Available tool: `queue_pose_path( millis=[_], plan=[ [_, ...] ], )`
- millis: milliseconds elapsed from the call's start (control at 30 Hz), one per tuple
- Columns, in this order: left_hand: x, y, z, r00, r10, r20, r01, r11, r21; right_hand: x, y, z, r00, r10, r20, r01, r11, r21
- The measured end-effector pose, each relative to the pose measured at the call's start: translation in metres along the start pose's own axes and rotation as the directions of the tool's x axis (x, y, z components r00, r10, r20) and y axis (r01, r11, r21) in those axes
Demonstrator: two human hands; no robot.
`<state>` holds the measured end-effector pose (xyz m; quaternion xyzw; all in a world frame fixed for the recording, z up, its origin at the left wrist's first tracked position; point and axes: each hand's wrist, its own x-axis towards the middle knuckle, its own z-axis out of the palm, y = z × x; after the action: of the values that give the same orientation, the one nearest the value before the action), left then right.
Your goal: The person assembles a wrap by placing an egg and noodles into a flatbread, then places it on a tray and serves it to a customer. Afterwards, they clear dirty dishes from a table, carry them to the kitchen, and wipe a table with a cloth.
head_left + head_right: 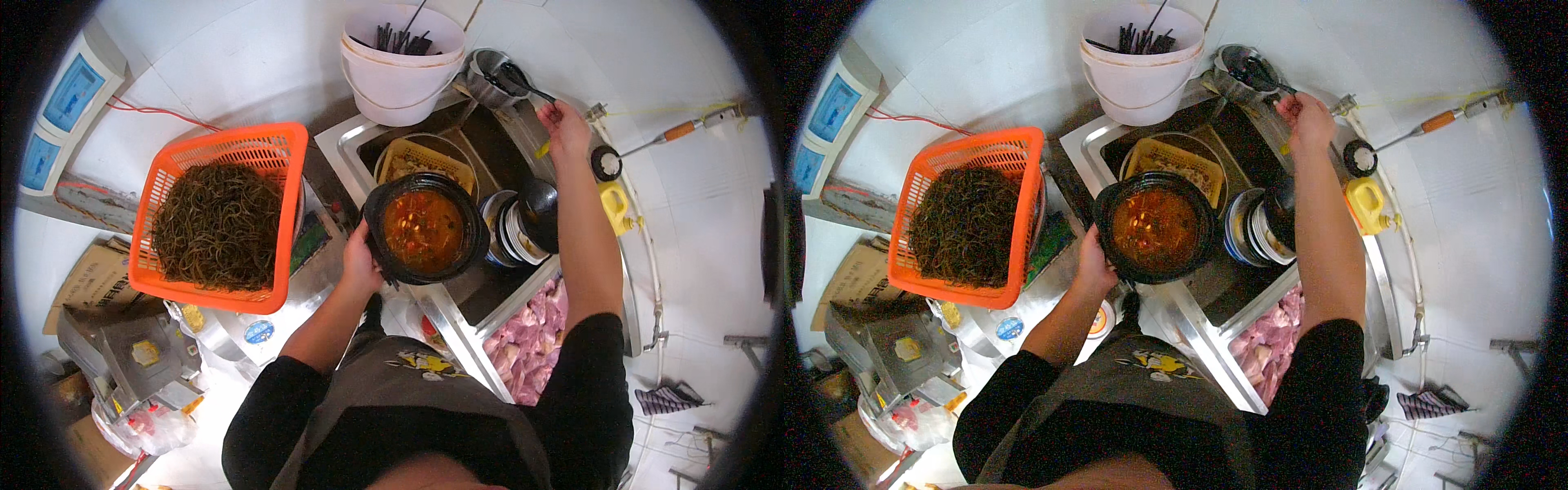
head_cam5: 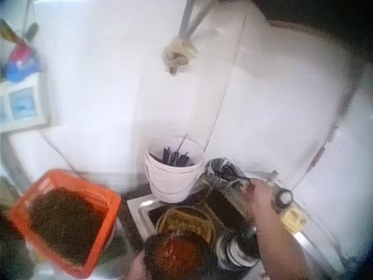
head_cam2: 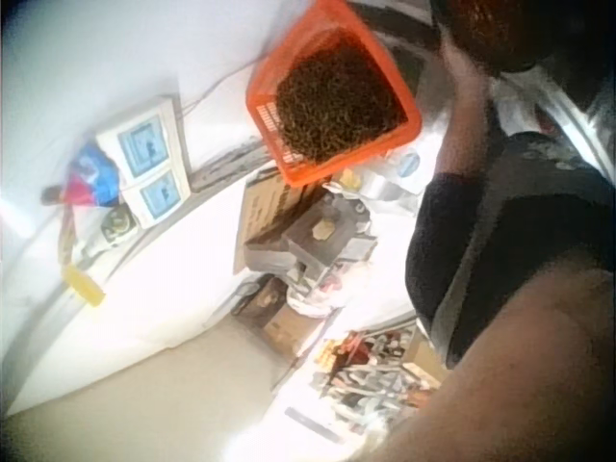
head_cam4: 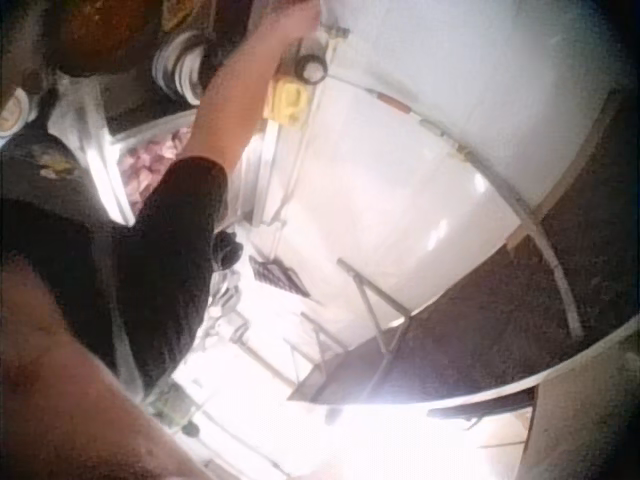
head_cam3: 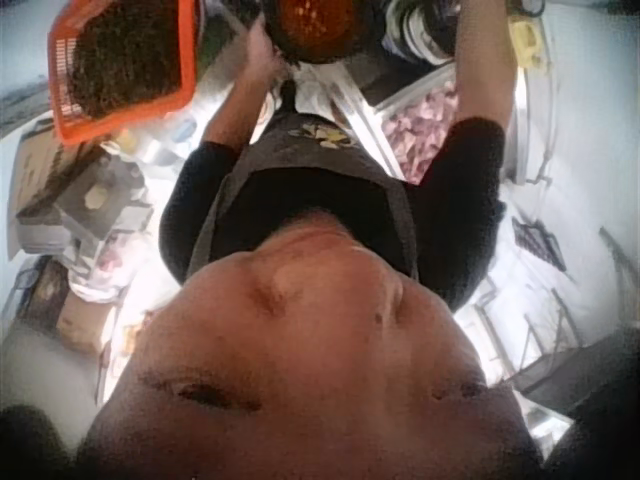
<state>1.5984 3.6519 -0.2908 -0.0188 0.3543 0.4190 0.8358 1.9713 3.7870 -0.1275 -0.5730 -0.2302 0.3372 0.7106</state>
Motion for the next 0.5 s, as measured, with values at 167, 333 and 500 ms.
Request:
queue_pose_path(
  millis=[167,333,500],
  plan=[
    [-0.011,0.002,0.002,0.997,0.066,-0.047,-0.068,0.997,-0.044,0.045,0.034,0.028,0.962,0.245,-0.121,-0.241,0.969,0.053],
    [-0.009,0.007,0.003,0.998,0.033,-0.052,-0.035,0.999,-0.041,-0.054,0.025,-0.002,0.665,0.607,0.436,-0.167,0.689,-0.705],
    [0.000,0.010,0.008,1.000,0.018,0.015,-0.017,0.999,-0.045,-0.173,0.032,-0.033,0.402,0.803,0.440,-0.312,0.572,-0.759]
  ],
)
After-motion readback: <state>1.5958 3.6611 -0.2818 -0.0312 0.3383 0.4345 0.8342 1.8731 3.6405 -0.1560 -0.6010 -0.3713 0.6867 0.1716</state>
